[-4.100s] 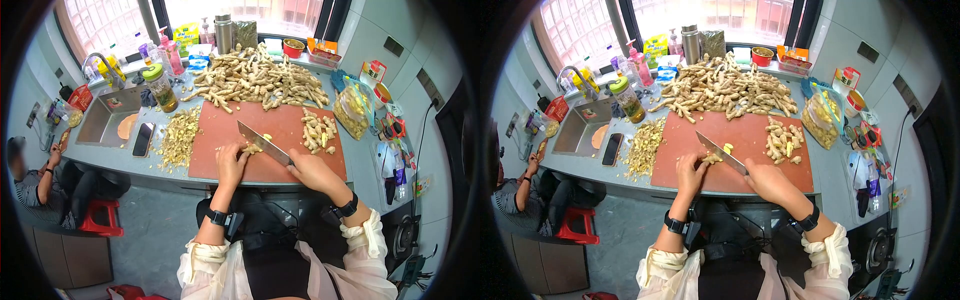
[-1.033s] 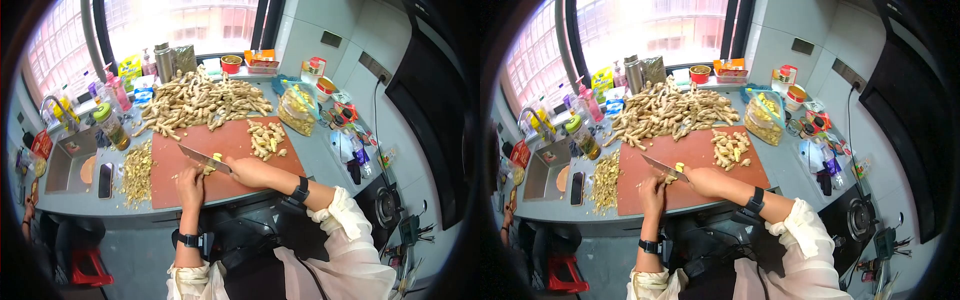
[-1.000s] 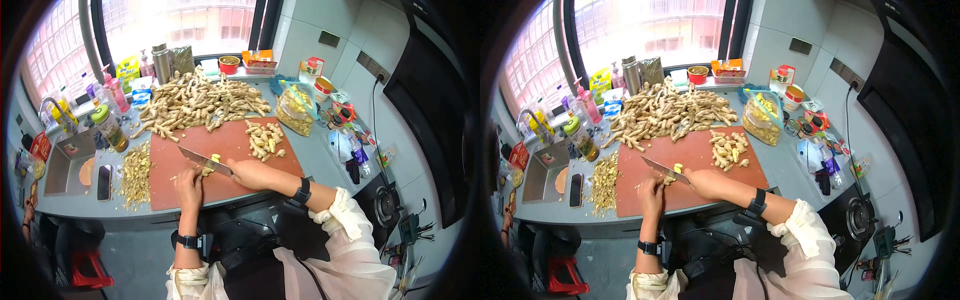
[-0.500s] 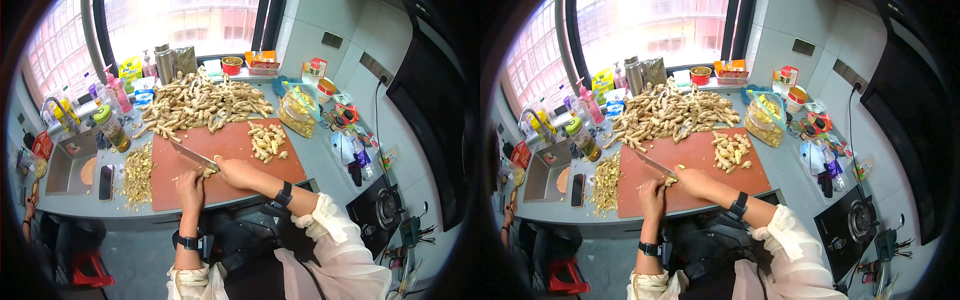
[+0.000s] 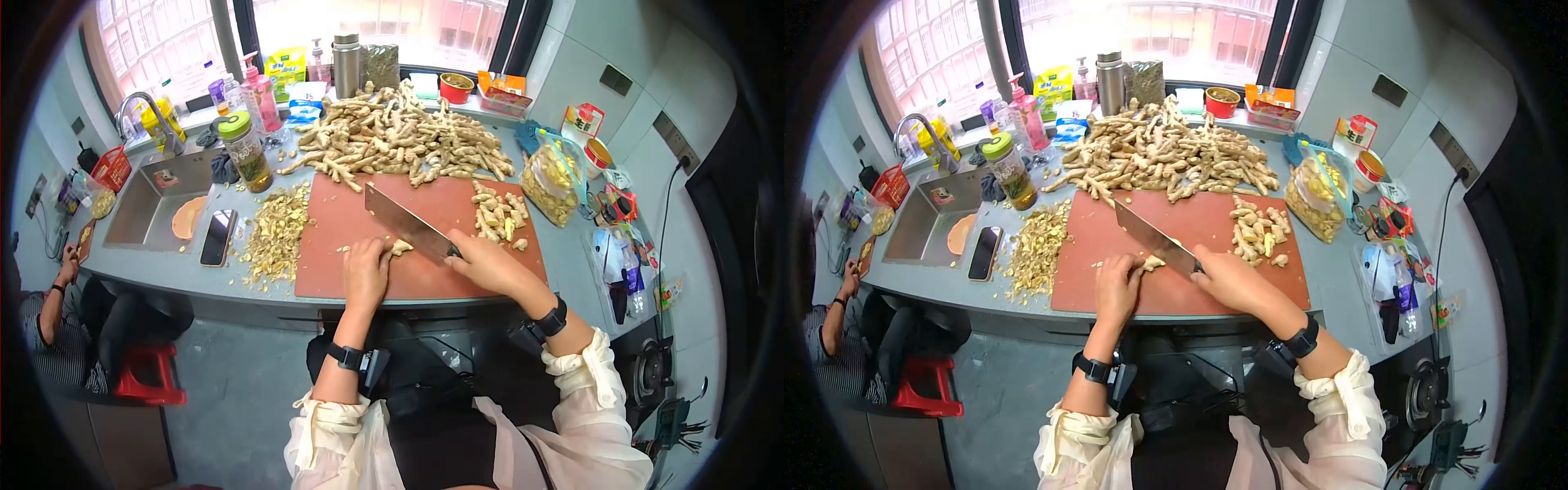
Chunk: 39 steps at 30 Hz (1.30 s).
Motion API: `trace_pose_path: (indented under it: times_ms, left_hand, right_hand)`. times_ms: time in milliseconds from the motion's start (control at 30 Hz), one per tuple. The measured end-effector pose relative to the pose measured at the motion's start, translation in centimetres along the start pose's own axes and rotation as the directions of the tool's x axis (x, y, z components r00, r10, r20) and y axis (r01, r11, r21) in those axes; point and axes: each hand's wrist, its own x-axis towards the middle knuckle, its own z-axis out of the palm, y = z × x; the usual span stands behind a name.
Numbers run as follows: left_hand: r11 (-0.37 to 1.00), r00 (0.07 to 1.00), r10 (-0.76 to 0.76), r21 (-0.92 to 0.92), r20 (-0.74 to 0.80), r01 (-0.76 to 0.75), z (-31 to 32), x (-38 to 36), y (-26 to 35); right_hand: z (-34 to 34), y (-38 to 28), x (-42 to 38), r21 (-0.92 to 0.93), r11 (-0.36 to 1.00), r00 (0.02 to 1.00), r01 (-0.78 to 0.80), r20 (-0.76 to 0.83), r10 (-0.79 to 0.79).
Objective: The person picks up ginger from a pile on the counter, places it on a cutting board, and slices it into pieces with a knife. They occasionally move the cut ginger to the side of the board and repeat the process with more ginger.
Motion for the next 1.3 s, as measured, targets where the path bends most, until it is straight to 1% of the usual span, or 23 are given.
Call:
trace_pose_path:
  times_ms: [67, 167, 300, 400, 467, 567, 700, 800, 867, 933, 1000, 1100, 1167, 1233, 1300]
  left_hand:
    - [1.0, 1.0, -0.009, 0.002, 0.005, 0.009, 0.1, 0.1, 0.1]
    - [1.0, 1.0, -0.005, -0.02, 0.001, 0.005, -0.2, 0.1, 0.3]
    - [1.0, 1.0, -0.006, -0.024, 0.001, 0.006, -0.1, 0.1, 0.3]
    - [1.0, 1.0, -0.012, -0.01, 0.004, 0.012, -0.2, 0.2, 0.3]
    - [1.0, 1.0, -0.019, -0.004, 0.006, 0.019, -0.3, 0.2, 0.4]
    - [1.0, 1.0, -0.012, -0.023, -0.006, 0.012, -0.3, 0.3, 0.4]
    - [1.0, 1.0, -0.021, -0.012, 0.018, 0.021, -0.2, 0.3, 0.3]
    - [1.0, 1.0, -0.013, -0.009, 0.017, 0.013, -0.2, 0.3, 0.4]
    - [1.0, 1.0, -0.001, -0.006, 0.011, 0.001, -0.2, 0.3, 0.5]
    - [1.0, 1.0, 0.008, 0.002, -0.017, -0.008, -0.1, 0.2, 0.5]
    - [1.0, 1.0, 0.011, 0.001, -0.013, -0.011, -0.1, 0.1, 0.5]
    - [1.0, 1.0, 0.007, 0.001, -0.004, -0.007, -0.2, 0.2, 0.5]
    - [1.0, 1.0, -0.001, 0.002, -0.001, 0.001, -0.2, 0.1, 0.4]
    - [1.0, 1.0, -0.019, 0.002, 0.023, 0.019, -0.5, 0.1, 0.6]
    - [1.0, 1.0, -0.003, -0.008, -0.004, 0.002, -0.2, 0.2, 0.4]
  right_hand:
    - [-0.2, -0.6, 0.2, -0.04, 0.999, 0.997, -0.028, 0.068, 0.031]
    - [0.1, -0.6, 0.7, -0.091, 0.995, 0.994, -0.035, 0.098, 0.043]
    - [0.5, -0.5, 0.9, -0.116, 0.993, 0.996, -0.018, 0.09, 0.028]
    - [1.0, -0.5, 1.2, -0.157, 0.987, 0.993, -0.03, 0.104, 0.047]
    - [1.1, -0.7, 1.3, -0.197, 0.98, 0.997, 0.003, 0.077, 0.013]
    - [0.9, -1.0, 1.5, -0.207, 0.978, 0.992, -0.016, 0.12, 0.042]
    - [1.7, -0.9, 2.6, -0.213, 0.977, 0.992, -0.013, 0.119, 0.039]
    - [2.8, -0.8, 4.1, -0.21, 0.978, 0.997, 0.011, 0.077, 0.006]
    - [3.3, -0.9, 5.0, -0.205, 0.976, 0.997, 0.073, 0.009, -0.073]
    - [3.6, -1.0, 5.1, -0.203, 0.976, 0.997, 0.073, 0.007, -0.073]
    - [3.6, -0.9, 4.8, -0.205, 0.976, 0.997, 0.073, 0.003, -0.074]
    - [3.3, -0.5, 3.8, -0.161, 0.986, 0.999, 0.047, -0.012, -0.049]
    - [2.6, -0.1, 2.6, -0.175, 0.984, 0.998, 0.038, 0.054, -0.029]
    - [1.8, 0.2, 1.0, -0.176, 0.984, 0.997, 0.024, 0.07, -0.012]
    - [1.6, 0.3, 0.0, -0.176, 0.984, 0.996, 0.01, 0.094, 0.007]
